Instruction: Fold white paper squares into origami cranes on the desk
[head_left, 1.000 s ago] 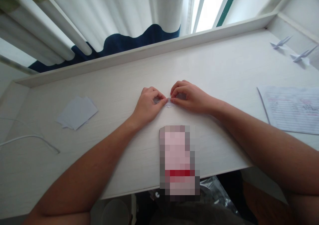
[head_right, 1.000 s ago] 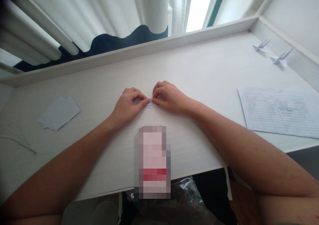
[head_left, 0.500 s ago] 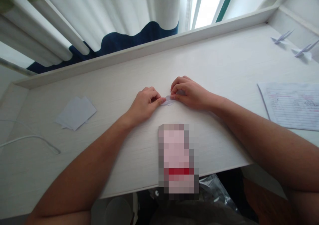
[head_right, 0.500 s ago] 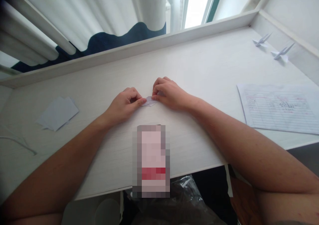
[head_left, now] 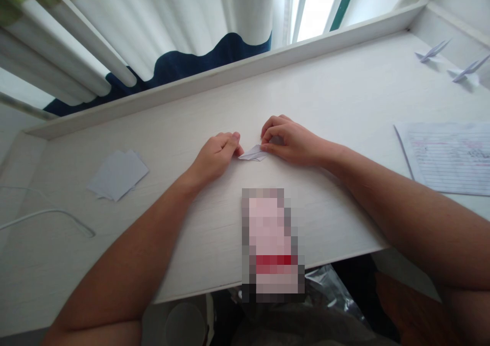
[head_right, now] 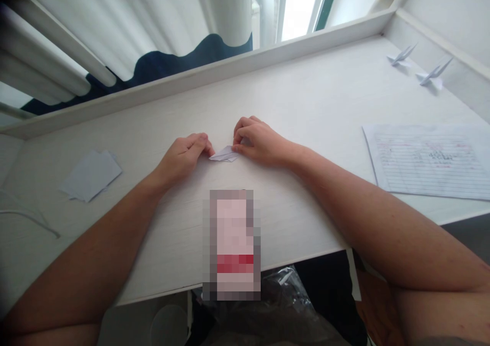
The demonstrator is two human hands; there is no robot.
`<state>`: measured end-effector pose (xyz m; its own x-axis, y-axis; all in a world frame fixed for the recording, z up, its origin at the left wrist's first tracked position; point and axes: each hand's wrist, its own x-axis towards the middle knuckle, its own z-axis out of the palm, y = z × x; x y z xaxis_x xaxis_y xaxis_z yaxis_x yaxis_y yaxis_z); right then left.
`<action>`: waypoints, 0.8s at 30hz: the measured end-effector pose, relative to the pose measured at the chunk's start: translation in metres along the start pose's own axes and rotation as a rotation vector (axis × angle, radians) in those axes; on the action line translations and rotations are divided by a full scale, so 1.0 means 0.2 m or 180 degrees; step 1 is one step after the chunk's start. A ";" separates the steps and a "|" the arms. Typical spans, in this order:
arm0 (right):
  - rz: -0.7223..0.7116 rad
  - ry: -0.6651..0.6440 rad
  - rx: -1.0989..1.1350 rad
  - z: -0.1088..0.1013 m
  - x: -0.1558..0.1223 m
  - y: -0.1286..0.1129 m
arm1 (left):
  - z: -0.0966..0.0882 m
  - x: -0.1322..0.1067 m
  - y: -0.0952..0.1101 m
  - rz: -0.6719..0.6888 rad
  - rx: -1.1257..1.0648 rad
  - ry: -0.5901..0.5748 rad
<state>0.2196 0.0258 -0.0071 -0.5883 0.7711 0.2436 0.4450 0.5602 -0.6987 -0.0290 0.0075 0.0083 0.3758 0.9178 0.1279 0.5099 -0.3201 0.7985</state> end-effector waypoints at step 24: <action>-0.0085 -0.0107 -0.0113 0.00 0.00 -0.01 | 0.00 0.00 0.02 0.0325 0.1056 -0.0361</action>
<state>0.2184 0.0250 -0.0054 -0.6224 0.7454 0.2387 0.4521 0.5913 -0.6678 -0.0264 0.0049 0.0119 0.5116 0.8513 0.1162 0.6816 -0.4845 0.5484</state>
